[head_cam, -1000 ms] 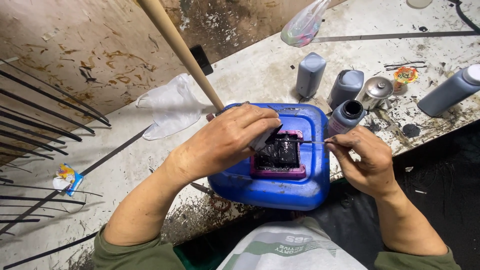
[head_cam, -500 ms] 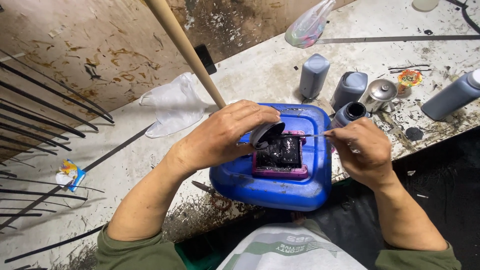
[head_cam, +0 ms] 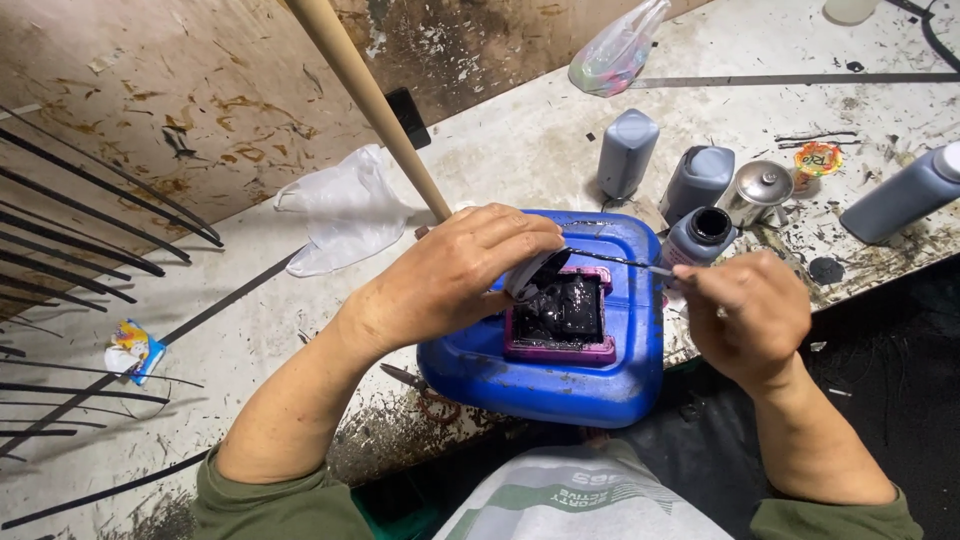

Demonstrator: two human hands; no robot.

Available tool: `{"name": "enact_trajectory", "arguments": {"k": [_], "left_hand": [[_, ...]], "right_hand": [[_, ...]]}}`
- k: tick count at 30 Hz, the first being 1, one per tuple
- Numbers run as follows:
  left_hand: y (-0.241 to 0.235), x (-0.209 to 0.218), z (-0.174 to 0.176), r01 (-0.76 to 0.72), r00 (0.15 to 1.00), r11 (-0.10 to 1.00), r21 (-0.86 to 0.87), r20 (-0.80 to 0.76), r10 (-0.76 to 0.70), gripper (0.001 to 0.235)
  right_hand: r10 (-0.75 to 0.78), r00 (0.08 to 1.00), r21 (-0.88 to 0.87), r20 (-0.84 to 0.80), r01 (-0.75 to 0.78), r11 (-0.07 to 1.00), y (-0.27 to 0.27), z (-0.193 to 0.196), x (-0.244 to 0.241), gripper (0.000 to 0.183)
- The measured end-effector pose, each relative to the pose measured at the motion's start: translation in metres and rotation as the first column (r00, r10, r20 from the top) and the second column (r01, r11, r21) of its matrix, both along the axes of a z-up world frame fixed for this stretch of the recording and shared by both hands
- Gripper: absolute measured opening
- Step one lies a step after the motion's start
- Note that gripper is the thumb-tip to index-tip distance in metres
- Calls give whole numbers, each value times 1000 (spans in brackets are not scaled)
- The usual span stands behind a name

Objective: Pouring black edge dye into a small tray and using a metal pick to clean or apply dye to a small component.

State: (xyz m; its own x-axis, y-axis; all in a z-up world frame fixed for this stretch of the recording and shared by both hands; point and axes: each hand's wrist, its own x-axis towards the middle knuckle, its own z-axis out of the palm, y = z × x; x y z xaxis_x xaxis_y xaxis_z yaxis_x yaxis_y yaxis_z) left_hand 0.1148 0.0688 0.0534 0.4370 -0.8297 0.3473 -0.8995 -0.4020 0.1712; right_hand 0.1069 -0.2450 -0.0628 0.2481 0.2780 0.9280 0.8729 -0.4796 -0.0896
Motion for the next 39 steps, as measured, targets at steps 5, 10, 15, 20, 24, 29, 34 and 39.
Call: {"name": "enact_trajectory", "arguments": {"k": [5,10,15,20,24,29,34,39], "left_hand": [[-5,-4,-1,-26,995,1000,10,98,25,46],[-8,-6,-3,-29,981,1000,-5,194,29,24],[-7,-7,-4,-66,971,998,7,230,62,29],[-8,-10,-3,-77,965,997,-3,253,76,29],[-6,-11,-3,-72,964,997,-7,255,71,21],[-7,-13,-7,-70,949,997,24,311,59,20],[-7,-14,-13,-81,931,996,44,359,60,20],[-4,-11,-19,-63,949,998,25,310,52,23]], "right_hand": [[-133,980,-186,149,159,970,10,9,-12,7],[-53,993,-171,-106,34,985,10,11,-16,5],[-38,999,-50,14,38,998,0,-1,-19,10],[-168,958,-213,234,219,952,10,8,-21,7],[-125,983,-277,133,158,948,13,10,-24,9],[37,973,-151,-227,-73,986,15,8,-22,8],[154,884,28,-442,-157,987,10,-6,-22,7],[93,940,103,-328,-63,993,1,-23,-19,15]]}}
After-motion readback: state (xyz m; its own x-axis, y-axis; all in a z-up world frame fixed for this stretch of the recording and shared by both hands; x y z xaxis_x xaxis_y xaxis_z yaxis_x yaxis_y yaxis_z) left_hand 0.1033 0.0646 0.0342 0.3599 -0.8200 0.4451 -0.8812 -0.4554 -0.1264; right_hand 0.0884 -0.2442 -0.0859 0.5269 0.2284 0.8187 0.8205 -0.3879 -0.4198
